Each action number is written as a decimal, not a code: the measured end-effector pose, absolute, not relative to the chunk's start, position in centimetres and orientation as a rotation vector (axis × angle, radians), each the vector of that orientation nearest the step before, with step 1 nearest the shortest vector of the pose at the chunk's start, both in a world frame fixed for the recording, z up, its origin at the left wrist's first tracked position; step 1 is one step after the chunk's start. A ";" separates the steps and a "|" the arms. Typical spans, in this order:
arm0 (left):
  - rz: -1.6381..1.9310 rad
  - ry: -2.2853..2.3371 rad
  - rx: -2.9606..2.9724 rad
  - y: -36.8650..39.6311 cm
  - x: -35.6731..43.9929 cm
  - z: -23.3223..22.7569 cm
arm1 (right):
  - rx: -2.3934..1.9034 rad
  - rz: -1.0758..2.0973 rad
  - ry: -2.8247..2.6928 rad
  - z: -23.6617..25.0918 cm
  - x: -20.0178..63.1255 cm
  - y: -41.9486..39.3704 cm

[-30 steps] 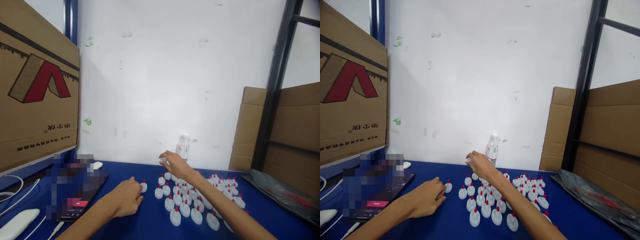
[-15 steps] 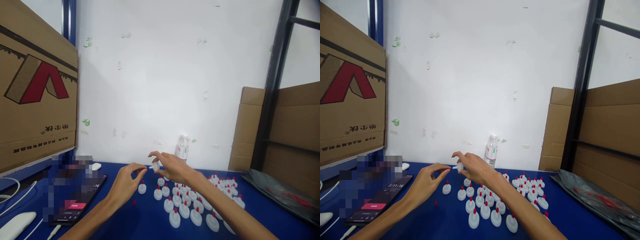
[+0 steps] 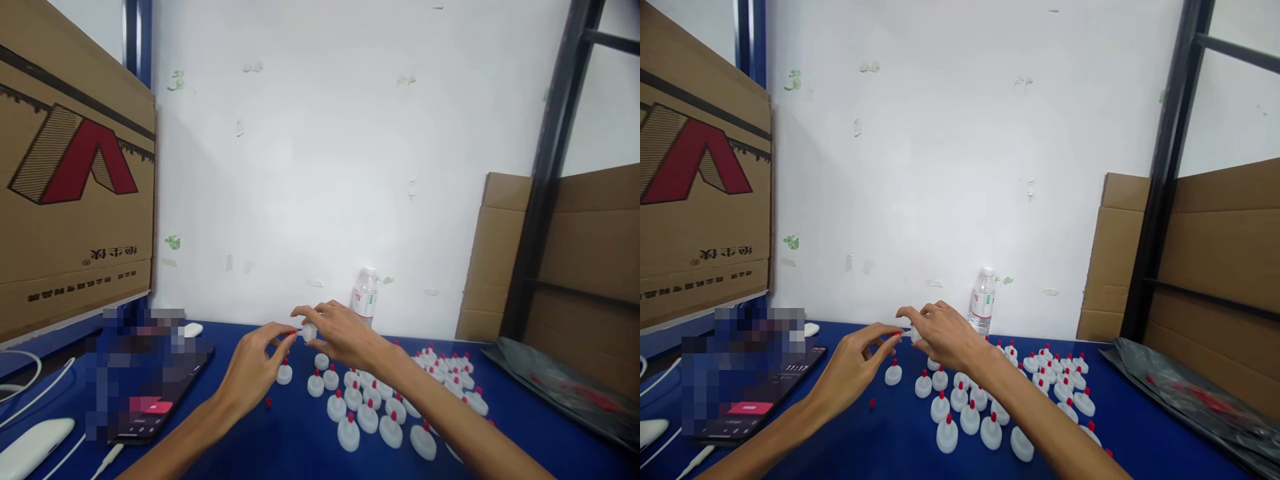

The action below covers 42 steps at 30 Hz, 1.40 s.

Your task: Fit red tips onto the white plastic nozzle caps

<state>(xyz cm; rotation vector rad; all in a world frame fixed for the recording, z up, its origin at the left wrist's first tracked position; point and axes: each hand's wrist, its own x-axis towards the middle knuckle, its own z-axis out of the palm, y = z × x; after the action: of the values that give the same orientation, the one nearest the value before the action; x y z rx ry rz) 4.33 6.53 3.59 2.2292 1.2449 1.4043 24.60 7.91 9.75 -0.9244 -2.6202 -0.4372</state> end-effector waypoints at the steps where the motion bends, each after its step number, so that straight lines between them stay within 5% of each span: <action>1: 1.398 1.242 2.270 6.6 4.3 3.5 | -0.911 -0.454 -2.629 9.8 24.5 7.9; 16: 1.374 1.142 2.081 6.2 4.4 4.1 | -0.839 0.100 -2.462 10.7 24.6 6.6; 26: 1.293 1.040 1.977 6.8 4.6 3.4 | -0.843 -0.094 -2.574 11.6 24.4 6.0; 33: 1.089 1.673 2.358 8.9 2.4 3.2 | -1.410 -0.268 -2.456 12.3 29.5 10.0; 42: 0.701 1.767 2.477 10.0 1.8 1.3 | -2.121 0.126 -2.358 12.2 38.6 14.4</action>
<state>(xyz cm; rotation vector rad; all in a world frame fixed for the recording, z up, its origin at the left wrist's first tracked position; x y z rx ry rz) 1.80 10.01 1.27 2.4772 1.7671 0.7007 38.59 14.36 12.18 -2.1206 -2.3576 0.1265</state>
